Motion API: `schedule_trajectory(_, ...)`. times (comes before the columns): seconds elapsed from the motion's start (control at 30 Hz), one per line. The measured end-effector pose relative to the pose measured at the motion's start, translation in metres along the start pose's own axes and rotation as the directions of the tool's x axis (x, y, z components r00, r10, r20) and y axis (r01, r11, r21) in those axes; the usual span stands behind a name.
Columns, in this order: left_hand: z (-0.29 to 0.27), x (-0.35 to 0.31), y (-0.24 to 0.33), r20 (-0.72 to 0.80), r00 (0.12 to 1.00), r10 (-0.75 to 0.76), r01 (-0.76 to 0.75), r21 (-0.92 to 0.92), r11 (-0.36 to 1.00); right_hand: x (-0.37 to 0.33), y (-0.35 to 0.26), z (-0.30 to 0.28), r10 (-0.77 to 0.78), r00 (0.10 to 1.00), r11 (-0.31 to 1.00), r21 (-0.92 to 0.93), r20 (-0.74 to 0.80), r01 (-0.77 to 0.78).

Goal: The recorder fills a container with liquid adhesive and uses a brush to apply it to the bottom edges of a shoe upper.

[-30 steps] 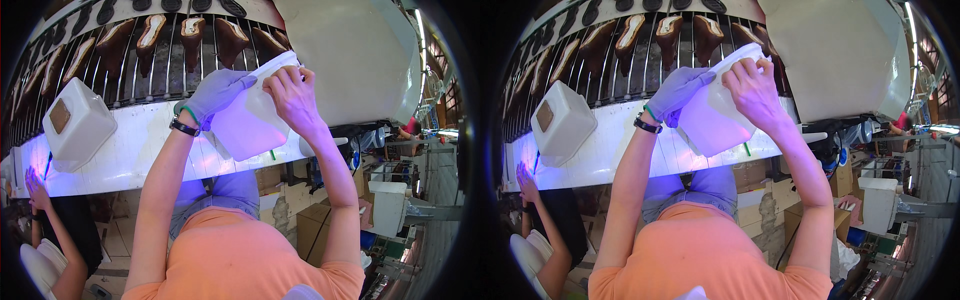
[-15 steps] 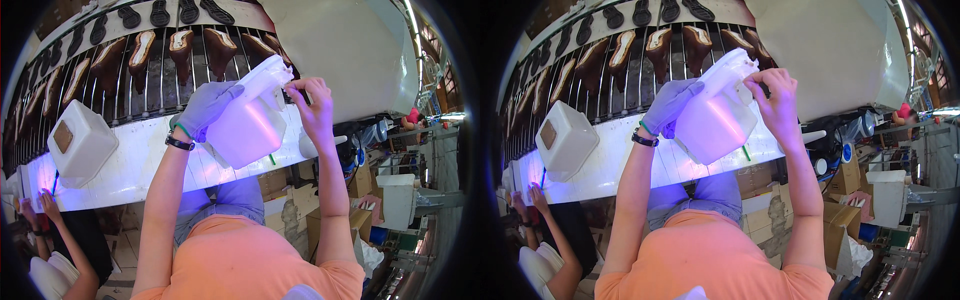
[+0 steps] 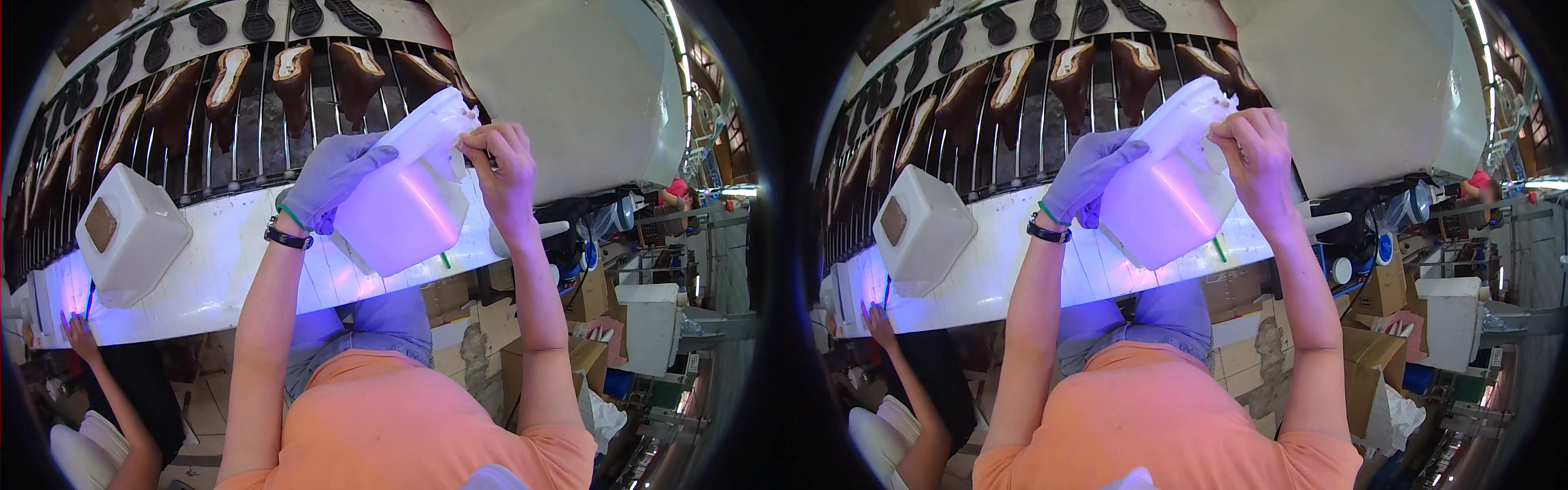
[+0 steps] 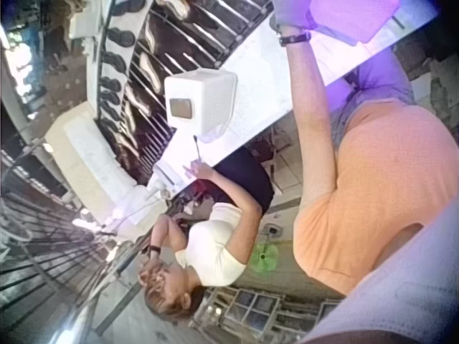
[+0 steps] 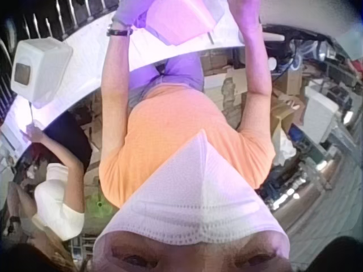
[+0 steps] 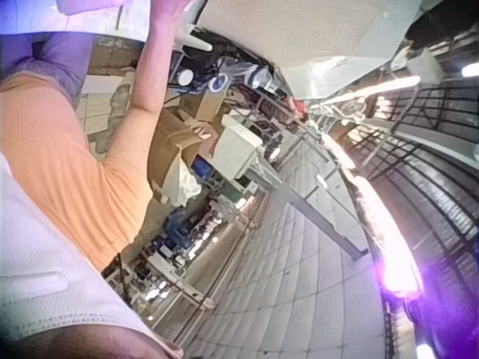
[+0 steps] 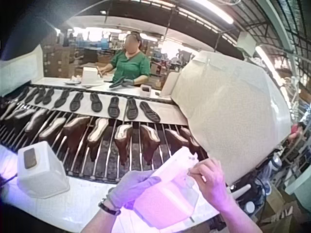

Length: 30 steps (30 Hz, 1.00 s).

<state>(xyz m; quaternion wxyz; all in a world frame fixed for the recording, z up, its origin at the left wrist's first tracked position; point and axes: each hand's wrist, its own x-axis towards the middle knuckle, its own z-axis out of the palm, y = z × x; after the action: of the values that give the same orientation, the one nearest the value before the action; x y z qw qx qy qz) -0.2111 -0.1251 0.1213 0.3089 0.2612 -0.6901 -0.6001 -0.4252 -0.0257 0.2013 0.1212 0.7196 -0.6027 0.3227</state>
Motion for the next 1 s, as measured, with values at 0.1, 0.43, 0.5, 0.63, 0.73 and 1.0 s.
schedule_trajectory(0.1,-0.002,-0.002,-0.001,0.006,1.0,-0.001,0.001,0.009,1.0,-0.001,0.003,0.001,-0.155,0.987,0.986,-0.065,-0.051,0.152)
schedule_trajectory(0.43,0.001,0.0,0.002,-0.022,1.0,-0.012,0.014,0.077,0.997,0.001,0.002,-0.005,-0.05,0.99,0.986,-0.152,0.134,0.071)
schedule_trajectory(0.5,0.003,-0.001,0.003,-0.022,1.0,-0.016,0.017,0.041,0.999,-0.003,0.005,-0.007,0.024,0.992,0.995,-0.1,0.124,-0.012)
schedule_trajectory(0.63,0.002,-0.001,0.0,-0.025,1.0,-0.008,0.009,0.041,0.999,-0.003,0.007,-0.009,-0.008,1.0,0.998,-0.061,-0.011,0.007)
schedule_trajectory(0.73,-0.001,-0.003,0.001,-0.04,0.999,-0.02,0.022,0.048,0.999,0.002,-0.001,-0.002,-0.071,0.997,0.991,-0.117,-0.04,0.066)
schedule_trajectory(1.0,0.0,-0.003,0.0,-0.018,1.0,0.004,-0.004,0.012,1.0,-0.007,-0.01,0.011,-0.14,0.985,0.965,-0.235,-0.103,0.112)
